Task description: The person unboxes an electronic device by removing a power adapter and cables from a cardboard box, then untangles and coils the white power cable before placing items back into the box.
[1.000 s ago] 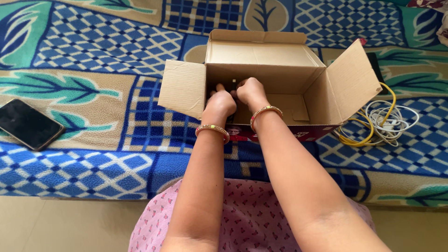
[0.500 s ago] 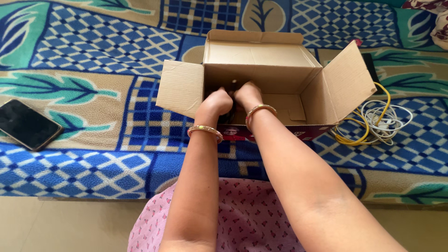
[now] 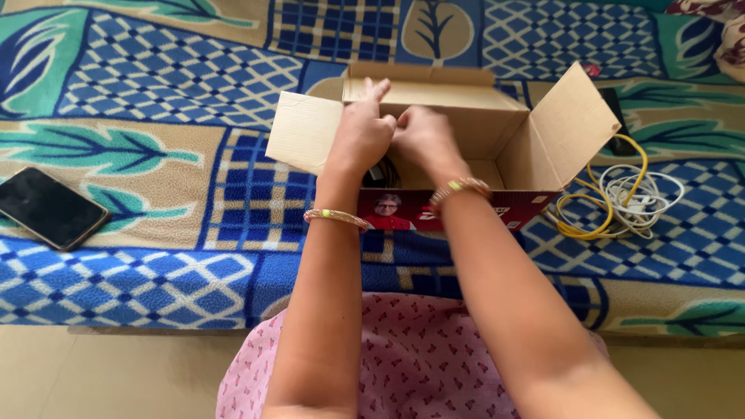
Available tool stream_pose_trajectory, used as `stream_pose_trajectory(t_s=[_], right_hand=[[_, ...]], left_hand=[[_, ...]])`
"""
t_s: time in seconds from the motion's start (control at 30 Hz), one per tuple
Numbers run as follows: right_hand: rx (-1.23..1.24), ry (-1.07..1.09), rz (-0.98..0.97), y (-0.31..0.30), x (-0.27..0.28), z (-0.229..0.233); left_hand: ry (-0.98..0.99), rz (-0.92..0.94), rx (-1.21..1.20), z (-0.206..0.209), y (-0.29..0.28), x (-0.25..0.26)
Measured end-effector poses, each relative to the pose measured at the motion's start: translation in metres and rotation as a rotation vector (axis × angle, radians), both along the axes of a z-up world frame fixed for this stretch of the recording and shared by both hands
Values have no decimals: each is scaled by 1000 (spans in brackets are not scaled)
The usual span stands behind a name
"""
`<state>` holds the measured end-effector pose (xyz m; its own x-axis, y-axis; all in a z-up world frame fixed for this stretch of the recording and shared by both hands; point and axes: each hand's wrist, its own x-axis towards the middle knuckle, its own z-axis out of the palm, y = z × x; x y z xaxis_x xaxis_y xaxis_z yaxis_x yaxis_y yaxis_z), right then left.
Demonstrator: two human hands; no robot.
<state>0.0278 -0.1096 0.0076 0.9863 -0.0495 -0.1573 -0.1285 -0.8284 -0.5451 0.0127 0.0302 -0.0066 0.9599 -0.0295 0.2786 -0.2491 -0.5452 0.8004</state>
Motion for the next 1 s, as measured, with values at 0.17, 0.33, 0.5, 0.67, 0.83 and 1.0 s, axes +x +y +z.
stream_pose_trajectory(t_s=[0.17, 0.33, 0.5, 0.67, 0.83, 1.0], right_hand=[[-291, -885, -98, -76, -56, 34], [-406, -468, -291, -144, -60, 17], [-233, -248, -341, -189, -50, -26], [-219, -276, -297, -203, -46, -44], [-242, -260, -291, -205, -41, -45], [92, -161, -267, -219, -41, -51]], left_hand=[[52, 444, 503, 39, -13, -42], [130, 603, 507, 2, -15, -33], [424, 462, 282, -8, 1, -27], [350, 415, 372, -9, 11, -30], [335, 353, 369, -9, 20, -34], [363, 289, 239, -10, 34, -40]])
